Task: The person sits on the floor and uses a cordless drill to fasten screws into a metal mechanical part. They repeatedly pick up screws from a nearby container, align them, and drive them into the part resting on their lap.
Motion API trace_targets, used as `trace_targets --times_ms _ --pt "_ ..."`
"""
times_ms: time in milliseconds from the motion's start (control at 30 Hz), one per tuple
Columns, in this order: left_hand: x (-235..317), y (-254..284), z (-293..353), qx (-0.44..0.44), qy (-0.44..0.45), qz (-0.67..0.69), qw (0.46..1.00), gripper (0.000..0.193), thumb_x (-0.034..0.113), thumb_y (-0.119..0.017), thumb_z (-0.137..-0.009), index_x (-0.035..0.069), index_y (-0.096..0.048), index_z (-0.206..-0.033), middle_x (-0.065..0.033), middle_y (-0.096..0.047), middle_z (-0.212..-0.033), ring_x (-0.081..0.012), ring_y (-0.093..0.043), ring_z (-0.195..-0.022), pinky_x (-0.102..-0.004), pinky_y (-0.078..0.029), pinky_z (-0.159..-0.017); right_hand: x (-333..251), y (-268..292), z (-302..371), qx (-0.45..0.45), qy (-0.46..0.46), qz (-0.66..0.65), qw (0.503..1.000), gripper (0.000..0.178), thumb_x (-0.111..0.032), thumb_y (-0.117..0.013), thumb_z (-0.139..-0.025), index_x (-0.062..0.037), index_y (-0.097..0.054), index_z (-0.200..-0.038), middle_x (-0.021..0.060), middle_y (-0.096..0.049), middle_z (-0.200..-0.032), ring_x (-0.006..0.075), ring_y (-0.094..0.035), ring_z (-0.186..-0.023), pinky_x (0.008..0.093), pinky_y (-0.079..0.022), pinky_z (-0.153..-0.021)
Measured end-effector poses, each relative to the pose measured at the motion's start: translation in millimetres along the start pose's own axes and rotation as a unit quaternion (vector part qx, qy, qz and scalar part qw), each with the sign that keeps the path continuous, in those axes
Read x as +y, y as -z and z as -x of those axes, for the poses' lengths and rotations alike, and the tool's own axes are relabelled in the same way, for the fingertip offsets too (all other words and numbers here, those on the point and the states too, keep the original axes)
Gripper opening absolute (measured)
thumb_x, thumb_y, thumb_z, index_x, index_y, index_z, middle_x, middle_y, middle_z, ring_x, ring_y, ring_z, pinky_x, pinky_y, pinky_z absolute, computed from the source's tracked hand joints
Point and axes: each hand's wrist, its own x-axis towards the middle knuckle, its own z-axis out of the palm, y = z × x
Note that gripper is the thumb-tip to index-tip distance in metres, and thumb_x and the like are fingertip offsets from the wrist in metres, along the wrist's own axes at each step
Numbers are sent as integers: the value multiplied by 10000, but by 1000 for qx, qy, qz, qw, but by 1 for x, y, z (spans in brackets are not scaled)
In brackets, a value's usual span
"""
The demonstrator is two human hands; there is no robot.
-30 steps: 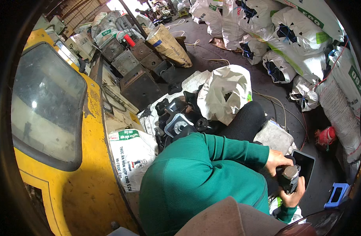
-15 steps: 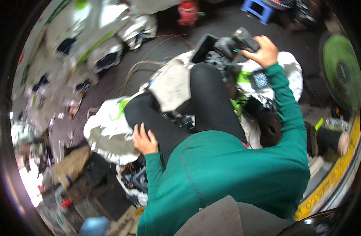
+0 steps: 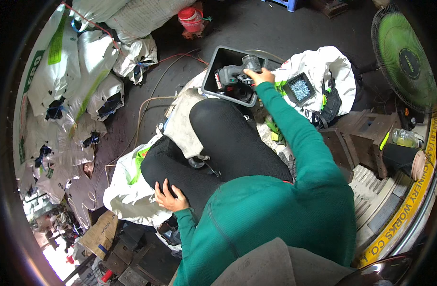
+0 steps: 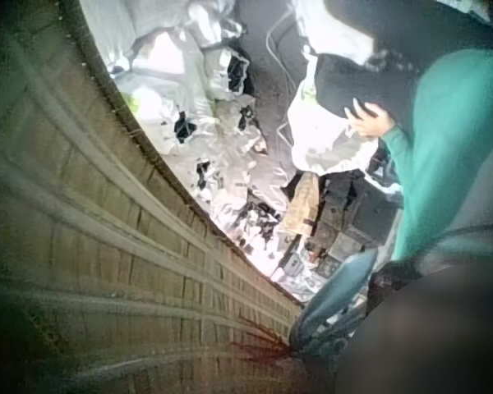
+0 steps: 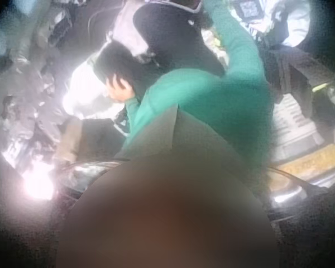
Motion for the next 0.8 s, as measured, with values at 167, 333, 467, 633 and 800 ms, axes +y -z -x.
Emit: trace_targets --times_ms 167,333,467,633,800 --pt "-3 -1 4 -21 3 -22 1000 310 216 -545 -815 170 -609 -1115 -94 -452 -1306 -324 -394 -1180 -494 -280 -976 21 -48 -2 2 -148 35 988 828 -610 -715 -559 32 -601 -1069 239 -598 -1075 344 -577 -1029 381 -444 -893" --pt "-2 -5 3 -9 9 -29 999 300 231 -534 -825 155 -616 -1104 -91 -459 -1295 -320 -404 -1158 -494 -288 -970 44 -37 -12 33 -42 44 998 746 -540 -714 -624 -2 -573 -1121 220 -593 -1099 317 -573 -1038 376 -445 -887" --pt "-4 -1 5 -42 20 -40 998 291 207 -547 -822 146 -616 -1097 -101 -457 -1296 -323 -407 -1158 -479 -294 -971 88 15 -37 110 39 -47 992 461 -419 -719 -692 -63 -647 -975 110 -672 -910 258 -640 -851 351 -489 -776" --pt "-3 1 3 -62 21 -9 998 319 216 -574 -803 119 -604 -1105 -148 -471 -1269 -348 -424 -1136 -469 -310 -968 166 102 -89 19 -113 137 984 600 -530 -585 -752 -111 -577 -1181 92 -580 -1195 282 -526 -1115 392 -389 -959" --pt "-3 95 -69 130 96 235 958 514 259 -591 -810 54 -437 -1255 -121 -480 -1267 -281 -479 -1102 -399 -383 -908 42 104 -82 17 79 -65 995 734 -587 -496 -805 -73 -425 -1323 189 -362 -1381 284 -281 -1321 471 -197 -1075"
